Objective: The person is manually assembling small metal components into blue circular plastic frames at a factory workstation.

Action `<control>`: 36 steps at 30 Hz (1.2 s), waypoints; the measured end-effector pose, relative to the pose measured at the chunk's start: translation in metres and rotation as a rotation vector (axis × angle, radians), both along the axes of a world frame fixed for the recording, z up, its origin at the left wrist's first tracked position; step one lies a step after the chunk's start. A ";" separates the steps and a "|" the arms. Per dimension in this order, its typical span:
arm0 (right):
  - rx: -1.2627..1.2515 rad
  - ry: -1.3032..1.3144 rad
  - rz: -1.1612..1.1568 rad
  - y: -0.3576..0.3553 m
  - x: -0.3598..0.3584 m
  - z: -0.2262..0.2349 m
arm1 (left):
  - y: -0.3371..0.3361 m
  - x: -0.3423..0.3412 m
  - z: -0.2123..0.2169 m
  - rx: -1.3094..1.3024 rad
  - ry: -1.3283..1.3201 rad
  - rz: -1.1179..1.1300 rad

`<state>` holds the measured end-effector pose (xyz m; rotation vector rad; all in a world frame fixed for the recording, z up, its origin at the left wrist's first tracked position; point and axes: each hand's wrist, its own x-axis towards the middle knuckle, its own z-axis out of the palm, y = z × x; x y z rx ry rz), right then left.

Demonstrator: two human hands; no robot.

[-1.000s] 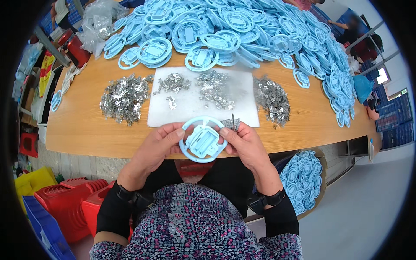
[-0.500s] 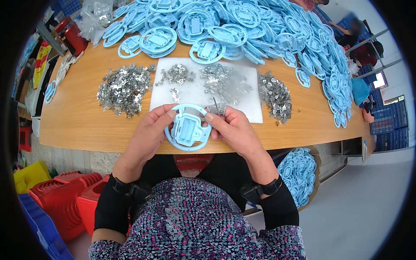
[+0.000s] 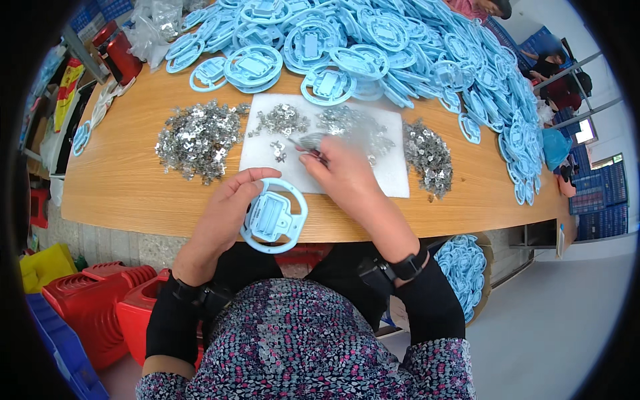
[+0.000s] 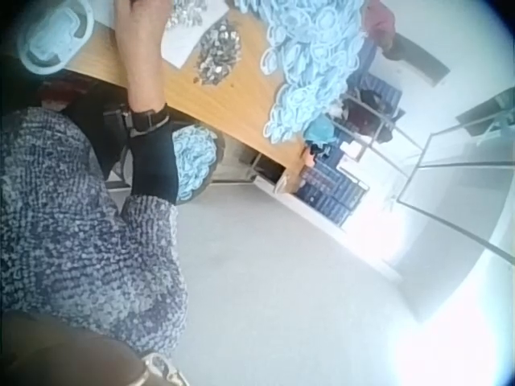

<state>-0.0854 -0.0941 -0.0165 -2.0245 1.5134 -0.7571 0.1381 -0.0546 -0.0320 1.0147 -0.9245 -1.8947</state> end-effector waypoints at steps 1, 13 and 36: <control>-0.105 0.113 0.041 -0.005 0.005 0.000 | 0.001 0.001 0.001 -0.025 0.005 -0.003; -0.166 0.351 0.153 -0.013 0.026 0.000 | 0.001 0.002 -0.002 -0.081 -0.077 0.010; 0.332 -0.551 0.005 0.005 0.014 0.005 | -0.005 -0.025 -0.007 -0.078 -0.031 0.201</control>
